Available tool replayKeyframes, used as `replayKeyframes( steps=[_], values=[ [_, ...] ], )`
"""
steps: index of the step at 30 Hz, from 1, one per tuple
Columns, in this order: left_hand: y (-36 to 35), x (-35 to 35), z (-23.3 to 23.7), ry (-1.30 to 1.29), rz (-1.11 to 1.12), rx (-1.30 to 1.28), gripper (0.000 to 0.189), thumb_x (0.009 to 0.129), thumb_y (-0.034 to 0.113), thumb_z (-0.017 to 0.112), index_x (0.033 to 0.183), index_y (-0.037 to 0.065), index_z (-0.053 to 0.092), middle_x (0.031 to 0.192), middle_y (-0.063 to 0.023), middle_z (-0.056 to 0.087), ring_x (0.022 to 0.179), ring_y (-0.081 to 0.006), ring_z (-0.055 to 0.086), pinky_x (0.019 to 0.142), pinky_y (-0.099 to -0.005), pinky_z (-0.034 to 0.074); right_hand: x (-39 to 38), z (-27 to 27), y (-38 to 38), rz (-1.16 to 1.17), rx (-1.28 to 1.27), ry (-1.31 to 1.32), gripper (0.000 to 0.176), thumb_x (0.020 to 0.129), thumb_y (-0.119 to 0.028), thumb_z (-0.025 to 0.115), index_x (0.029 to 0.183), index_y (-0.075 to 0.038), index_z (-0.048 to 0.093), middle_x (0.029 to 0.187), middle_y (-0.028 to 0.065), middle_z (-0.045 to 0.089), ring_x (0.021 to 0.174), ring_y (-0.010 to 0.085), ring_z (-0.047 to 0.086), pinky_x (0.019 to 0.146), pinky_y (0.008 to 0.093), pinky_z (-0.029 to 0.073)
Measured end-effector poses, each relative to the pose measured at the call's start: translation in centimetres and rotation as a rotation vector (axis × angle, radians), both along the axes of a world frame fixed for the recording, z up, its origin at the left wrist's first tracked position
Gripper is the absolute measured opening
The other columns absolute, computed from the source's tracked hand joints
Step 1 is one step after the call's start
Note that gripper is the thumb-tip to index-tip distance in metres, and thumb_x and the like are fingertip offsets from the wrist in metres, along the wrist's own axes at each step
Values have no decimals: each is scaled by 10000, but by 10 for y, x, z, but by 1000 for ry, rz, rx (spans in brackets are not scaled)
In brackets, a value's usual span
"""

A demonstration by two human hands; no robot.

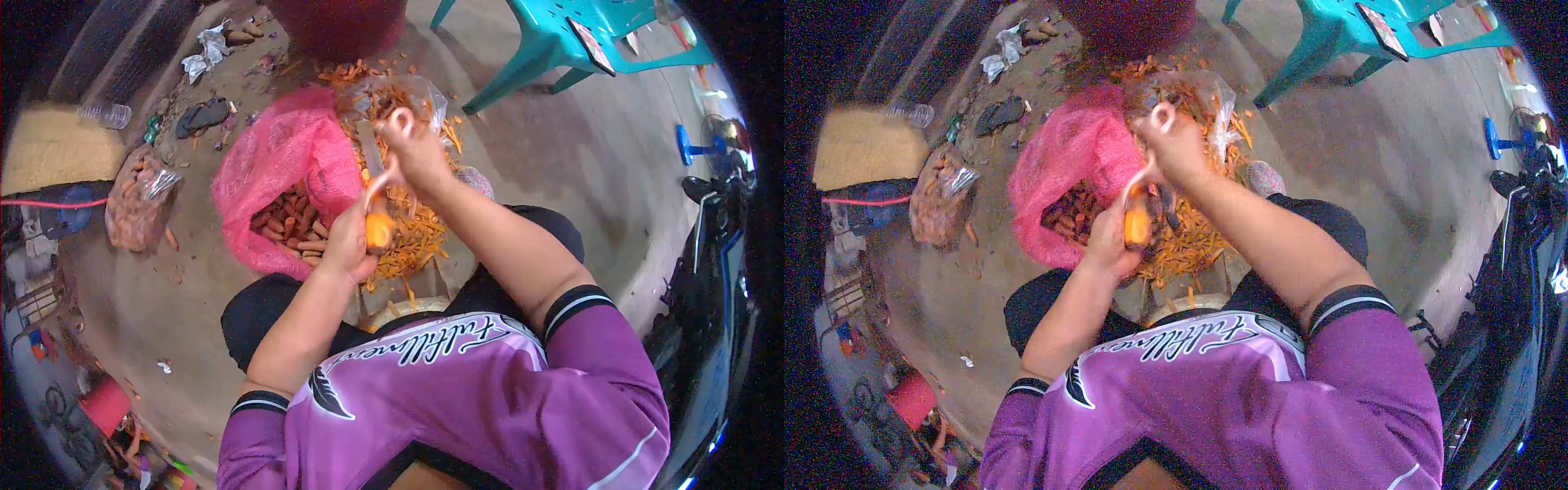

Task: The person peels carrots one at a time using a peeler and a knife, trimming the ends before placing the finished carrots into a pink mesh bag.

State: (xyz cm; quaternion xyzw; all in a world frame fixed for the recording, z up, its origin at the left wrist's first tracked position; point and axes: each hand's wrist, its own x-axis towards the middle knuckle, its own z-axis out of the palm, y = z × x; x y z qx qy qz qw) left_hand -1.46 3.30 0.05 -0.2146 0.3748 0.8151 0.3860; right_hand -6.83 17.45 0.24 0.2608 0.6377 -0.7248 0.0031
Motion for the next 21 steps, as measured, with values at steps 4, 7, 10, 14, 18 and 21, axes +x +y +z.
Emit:
replayKeyframes(
  steps=[4, 7, 10, 14, 18, 21],
  values=[
    [2, 4, 16, -3, -139, 55, 316, 877, 346, 384, 956, 70, 515, 718, -13, 513, 573, -98, 499, 476, -256, 417, -27, -24, 31, -348, 50, 224, 205, 723, -220, 633, 754, -39, 542, 613, 12, 506, 542, 87, 470, 485, 248, 392],
    [-2, -2, -14, -74, 43, -2, 331, 864, 366, 380, 962, 72, 498, 730, -52, 553, 579, -171, 544, 504, -295, 459, -1, 36, 3, -47, -44, 128, 212, 715, -218, 639, 758, -34, 542, 614, 16, 506, 563, 98, 480, 502, 256, 399],
    [4, -2, 10, -69, 26, -7, 318, 861, 365, 386, 957, 84, 502, 785, -50, 556, 662, -172, 552, 535, -312, 470, 12, 29, -13, 212, 102, 122, 261, 721, -245, 630, 822, -36, 510, 650, 1, 475, 575, 100, 465, 513, 248, 387],
    [-2, 2, 9, -54, -112, 112, 392, 854, 434, 378, 1041, 104, 479, 721, -21, 514, 595, -116, 513, 510, -233, 431, -16, 3, 21, -68, 45, 113, 206, 752, -172, 611, 832, -30, 484, 654, 15, 472, 542, 109, 456, 454, 243, 396],
    [-4, 1, 8, -14, -123, 223, 417, 852, 434, 380, 1092, 101, 452, 794, -46, 529, 678, -148, 538, 592, -280, 456, -20, 1, 26, -264, -30, 169, 202, 739, -217, 607, 711, -41, 511, 576, 21, 510, 494, 103, 485, 446, 260, 385],
    [-4, -4, 5, 41, -16, 105, 416, 843, 423, 406, 1110, 106, 439, 955, -85, 545, 803, -194, 551, 683, -356, 470, 10, 30, -7, 49, -112, 89, 206, 736, -226, 616, 752, -37, 533, 595, 13, 514, 517, 98, 485, 463, 252, 388]
  ],
)
